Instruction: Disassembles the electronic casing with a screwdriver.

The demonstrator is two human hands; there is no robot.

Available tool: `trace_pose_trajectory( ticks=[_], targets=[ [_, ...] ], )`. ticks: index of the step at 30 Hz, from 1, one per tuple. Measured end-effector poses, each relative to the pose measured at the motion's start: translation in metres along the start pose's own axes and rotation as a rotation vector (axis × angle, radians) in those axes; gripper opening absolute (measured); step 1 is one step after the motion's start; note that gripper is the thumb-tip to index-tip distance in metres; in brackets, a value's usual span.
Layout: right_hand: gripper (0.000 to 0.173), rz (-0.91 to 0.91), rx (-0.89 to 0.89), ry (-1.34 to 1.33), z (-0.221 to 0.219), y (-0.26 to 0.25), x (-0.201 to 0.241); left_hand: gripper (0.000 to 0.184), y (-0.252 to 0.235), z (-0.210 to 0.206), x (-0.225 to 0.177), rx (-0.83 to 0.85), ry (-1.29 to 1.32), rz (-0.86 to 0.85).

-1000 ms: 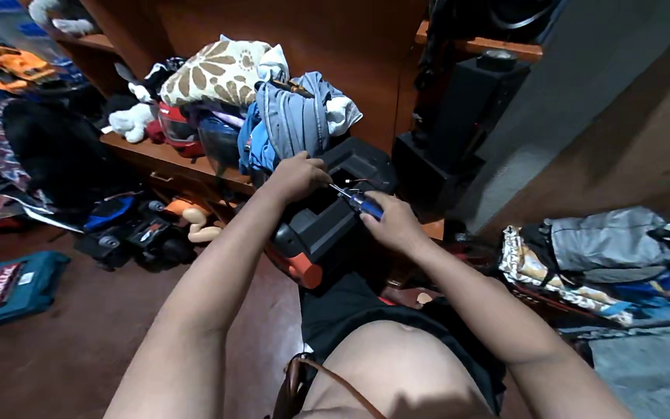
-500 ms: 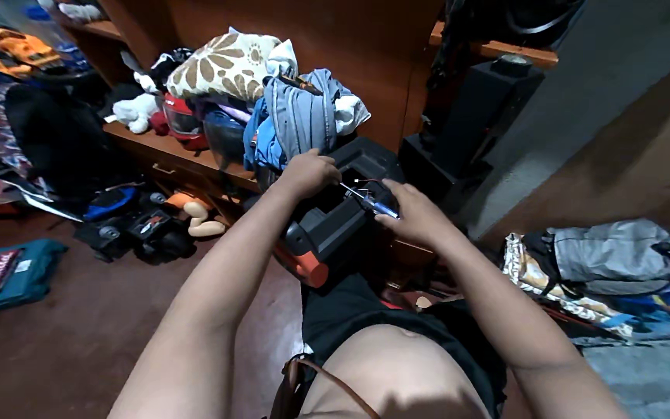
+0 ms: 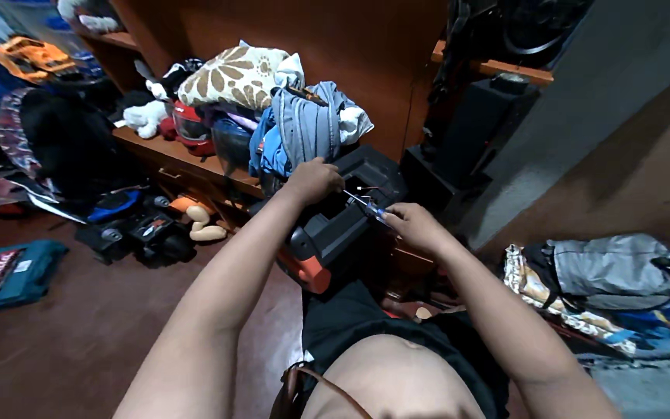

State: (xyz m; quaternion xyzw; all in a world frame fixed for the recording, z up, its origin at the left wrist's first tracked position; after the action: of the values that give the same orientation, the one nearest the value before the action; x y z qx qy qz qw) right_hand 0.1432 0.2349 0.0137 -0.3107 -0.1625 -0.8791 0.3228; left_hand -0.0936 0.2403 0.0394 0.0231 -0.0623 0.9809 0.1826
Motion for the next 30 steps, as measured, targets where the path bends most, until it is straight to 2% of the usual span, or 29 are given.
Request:
trace_pose_trajectory(
  ticks=[2, 5, 7, 8, 11, 12, 13, 14, 17, 18, 19, 20, 22, 23, 24, 25, 26, 28, 29, 30],
  targets=[
    [0.032, 0.052, -0.098, 0.148, -0.003, 0.003, 0.008, 0.018, 0.001, 0.001, 0.0, 0.012, 0.0, 0.014],
    [0.038, 0.154, -0.264, 0.493, -0.017, 0.011, 0.016, 0.019, 0.001, -0.003, 0.003, 0.027, -0.014, 0.017],
    [0.04, 0.228, -0.359, 0.529, -0.022, 0.015, 0.015, 0.02, 0.003, -0.002, 0.0, 0.053, -0.032, 0.013],
    [0.041, 0.211, -0.345, 0.406, -0.021, 0.015, 0.012, 0.02, 0.003, -0.002, -0.001, 0.055, -0.031, 0.007],
    [0.032, -0.057, -0.105, -0.328, -0.019, 0.008, -0.004, 0.019, 0.002, -0.001, -0.003, 0.051, -0.025, 0.008],
    [0.031, -0.104, -0.04, -0.505, -0.022, 0.008, -0.006, 0.018, 0.001, -0.001, -0.004, 0.046, -0.02, 0.004],
    [0.031, -0.104, -0.027, -0.532, -0.022, 0.01, -0.004, 0.018, 0.002, -0.002, -0.005, 0.039, -0.017, 0.001],
    [0.03, -0.056, -0.069, -0.372, -0.018, 0.013, 0.0, 0.018, 0.003, -0.001, -0.006, 0.036, -0.018, 0.004],
    [0.037, 0.282, -0.324, 0.466, -0.017, 0.016, 0.019, 0.019, 0.004, -0.001, -0.004, 0.019, -0.003, -0.001],
    [0.041, 0.362, -0.387, 0.56, -0.02, 0.017, 0.02, 0.019, 0.004, 0.0, -0.004, 0.03, -0.002, 0.01],
    [0.043, 0.349, -0.382, 0.502, -0.02, 0.017, 0.019, 0.018, 0.004, 0.0, -0.004, 0.039, 0.003, 0.019],
    [0.043, 0.253, -0.311, 0.311, -0.017, 0.017, 0.015, 0.018, 0.004, 0.0, -0.004, 0.036, 0.006, 0.019],
    [0.035, -0.021, -0.108, -0.269, -0.014, 0.014, 0.0, 0.017, 0.002, 0.0, -0.005, 0.017, 0.003, 0.011],
    [0.028, -0.076, -0.052, -0.477, -0.017, 0.007, -0.006, 0.017, 0.001, -0.001, -0.004, 0.016, 0.004, 0.012],
    [0.027, -0.079, -0.015, -0.526, -0.017, 0.002, -0.006, 0.017, 0.001, -0.002, -0.003, 0.013, 0.015, 0.004],
    [0.027, -0.035, -0.046, -0.348, -0.013, -0.001, -0.003, 0.017, 0.001, -0.003, -0.003, 0.015, 0.021, -0.004],
    [0.029, 0.046, -0.115, -0.022, -0.009, 0.0, 0.005, 0.018, 0.001, -0.004, -0.001, 0.011, 0.021, -0.021],
    [0.038, 0.278, -0.345, 0.544, -0.014, 0.008, 0.022, 0.021, 0.003, -0.004, -0.001, 0.011, 0.025, -0.046],
    [0.041, 0.355, -0.415, 0.625, -0.017, 0.011, 0.025, 0.021, 0.003, -0.004, -0.001, 0.011, 0.029, -0.045],
    [0.045, 0.326, -0.371, 0.544, -0.016, 0.011, 0.024, 0.02, 0.003, -0.003, -0.001, 0.014, 0.03, -0.036]
  ],
)
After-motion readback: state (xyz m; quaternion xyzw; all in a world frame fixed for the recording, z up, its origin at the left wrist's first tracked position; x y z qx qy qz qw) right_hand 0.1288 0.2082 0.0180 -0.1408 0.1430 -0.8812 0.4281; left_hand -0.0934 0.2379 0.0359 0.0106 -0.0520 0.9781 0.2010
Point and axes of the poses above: each hand's wrist, its own y-axis away from the middle knuckle, its own z-axis out of the back of the hand, x = y × z, the point moved 6 cm from there along -y, towards the middle knuckle, and after that the axes turned 7 degrees about x, right-handed, at the moved point
